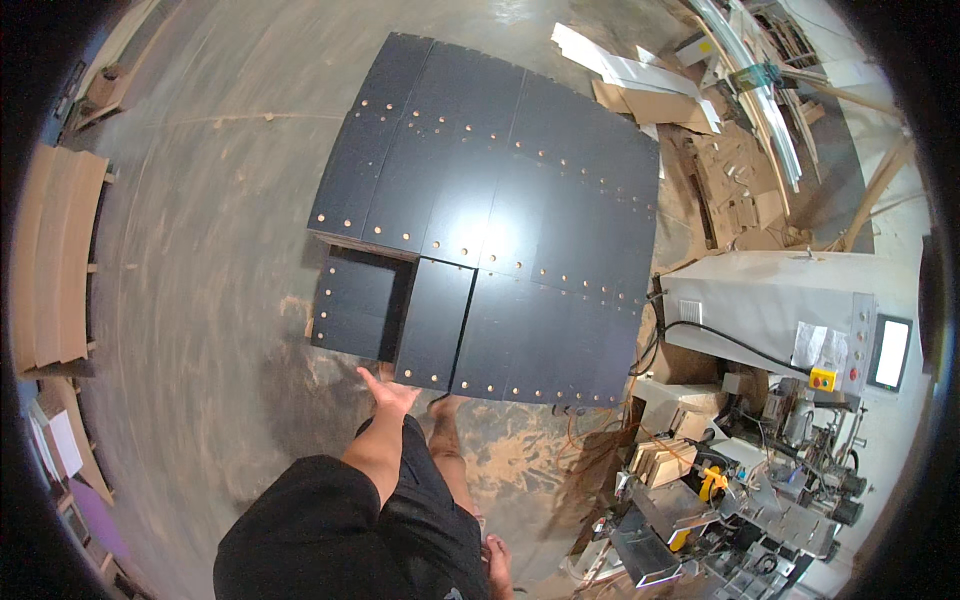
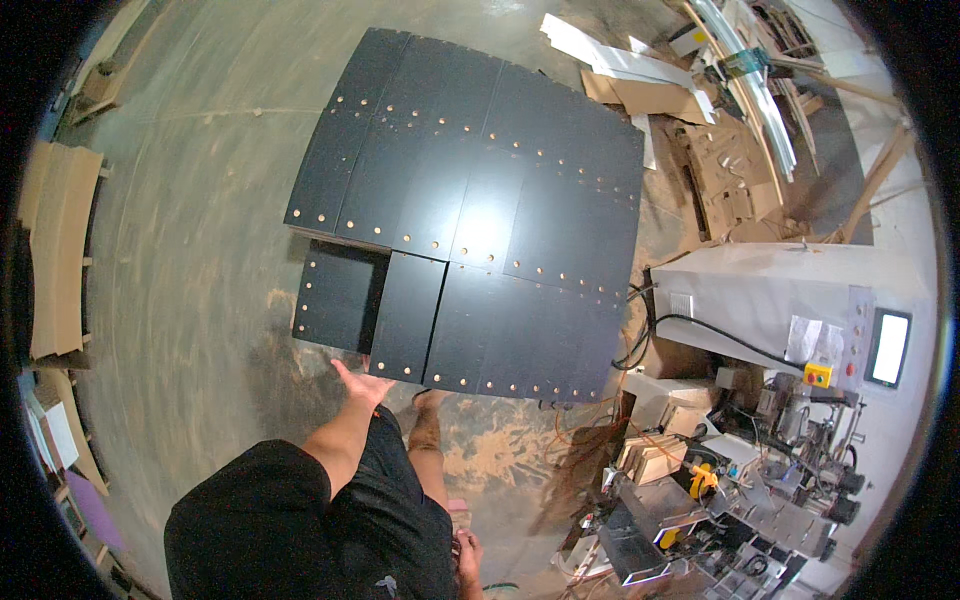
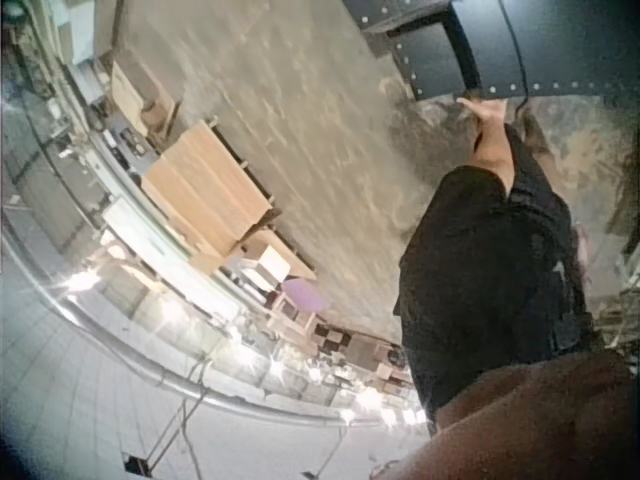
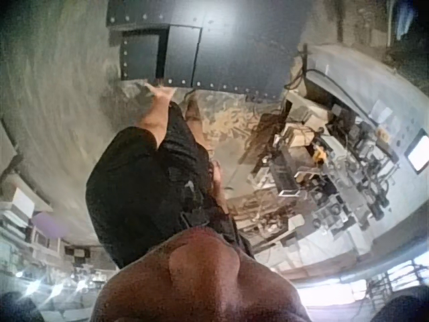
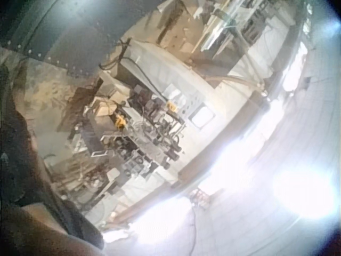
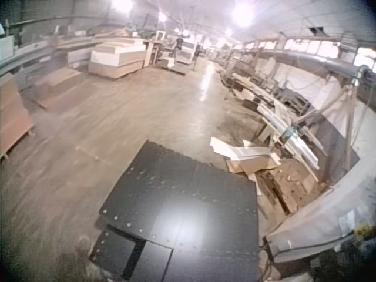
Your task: The person picks up dark wooden panels from a stack, places them into a specialized woodworking machine for processing, and then retrieves them to restack on a separate pile.
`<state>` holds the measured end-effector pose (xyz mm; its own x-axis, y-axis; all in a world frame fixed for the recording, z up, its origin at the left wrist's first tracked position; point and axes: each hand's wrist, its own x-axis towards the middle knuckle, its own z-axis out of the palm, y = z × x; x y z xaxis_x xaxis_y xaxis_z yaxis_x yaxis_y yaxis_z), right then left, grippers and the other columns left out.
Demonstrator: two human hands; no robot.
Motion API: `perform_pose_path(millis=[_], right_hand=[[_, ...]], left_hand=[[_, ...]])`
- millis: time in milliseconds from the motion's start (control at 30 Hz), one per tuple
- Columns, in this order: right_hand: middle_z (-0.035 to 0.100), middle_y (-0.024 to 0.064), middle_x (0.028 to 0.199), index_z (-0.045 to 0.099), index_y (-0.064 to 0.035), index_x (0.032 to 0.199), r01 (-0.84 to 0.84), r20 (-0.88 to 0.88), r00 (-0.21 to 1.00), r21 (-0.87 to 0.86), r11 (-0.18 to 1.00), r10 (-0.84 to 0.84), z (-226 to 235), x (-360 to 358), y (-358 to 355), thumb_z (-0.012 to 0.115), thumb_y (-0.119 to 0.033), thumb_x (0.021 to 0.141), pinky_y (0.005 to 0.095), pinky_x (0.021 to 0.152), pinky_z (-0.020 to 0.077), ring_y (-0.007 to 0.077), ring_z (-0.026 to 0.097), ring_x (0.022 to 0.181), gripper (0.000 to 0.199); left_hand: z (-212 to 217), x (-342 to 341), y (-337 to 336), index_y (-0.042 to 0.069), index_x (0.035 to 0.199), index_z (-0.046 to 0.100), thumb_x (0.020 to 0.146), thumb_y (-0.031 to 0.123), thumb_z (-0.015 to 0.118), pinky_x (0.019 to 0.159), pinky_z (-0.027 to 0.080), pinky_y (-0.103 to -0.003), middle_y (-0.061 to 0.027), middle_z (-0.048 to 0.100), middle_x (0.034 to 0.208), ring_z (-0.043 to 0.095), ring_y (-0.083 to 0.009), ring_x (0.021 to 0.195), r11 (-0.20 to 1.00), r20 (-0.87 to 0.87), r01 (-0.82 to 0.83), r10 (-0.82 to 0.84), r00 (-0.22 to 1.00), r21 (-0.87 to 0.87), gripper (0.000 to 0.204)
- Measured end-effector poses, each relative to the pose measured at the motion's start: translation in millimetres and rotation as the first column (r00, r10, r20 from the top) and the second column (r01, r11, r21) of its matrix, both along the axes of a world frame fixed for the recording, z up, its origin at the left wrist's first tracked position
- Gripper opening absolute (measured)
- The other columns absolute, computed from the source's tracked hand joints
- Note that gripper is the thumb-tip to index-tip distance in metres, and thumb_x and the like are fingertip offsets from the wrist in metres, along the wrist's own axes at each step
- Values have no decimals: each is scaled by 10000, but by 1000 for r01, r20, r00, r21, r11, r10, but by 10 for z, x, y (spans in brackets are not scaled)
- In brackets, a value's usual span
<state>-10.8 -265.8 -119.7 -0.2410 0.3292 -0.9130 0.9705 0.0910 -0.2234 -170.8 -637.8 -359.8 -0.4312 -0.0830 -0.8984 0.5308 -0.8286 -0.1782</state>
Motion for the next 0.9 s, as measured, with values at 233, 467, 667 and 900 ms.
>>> perform_pose_path(millis=[233,467,667,900], right_hand=[[680,99,1024,601,-88,1194,29,-97,995,-73,997,-36,-71,59,-61,666,-343,950,378,796,514,241,657,908,359],[684,89,1005,598,-65,1234,94,-143,984,-80,992,-105,-331,250,-209,685,-331,931,368,775,521,226,651,883,412],[670,63,984,618,-77,1234,206,-215,951,-105,973,-224,-620,656,-163,672,-357,944,343,734,510,179,633,863,407],[630,14,841,679,-73,1111,306,-239,922,-31,951,-305,-570,1156,-100,690,-371,928,278,626,460,120,582,738,349]], left_hand=[[7,167,-289,115,1619,104,841,847,443,1187,194,-572,-197,138,1659,156,-372,1524,159,568,978,-796,208,-136,1121],[54,471,-1187,-82,1046,678,933,546,609,935,467,-458,-242,702,1100,646,-366,1061,-771,829,584,-485,-280,-254,642],[-250,508,-1537,-47,900,712,939,531,589,807,484,-449,-208,719,892,665,-344,895,-841,888,516,-352,-295,-161,592],[294,-52,-733,73,993,680,957,479,608,670,477,-370,-47,598,799,585,-196,744,-749,779,612,-534,-328,-256,414]])
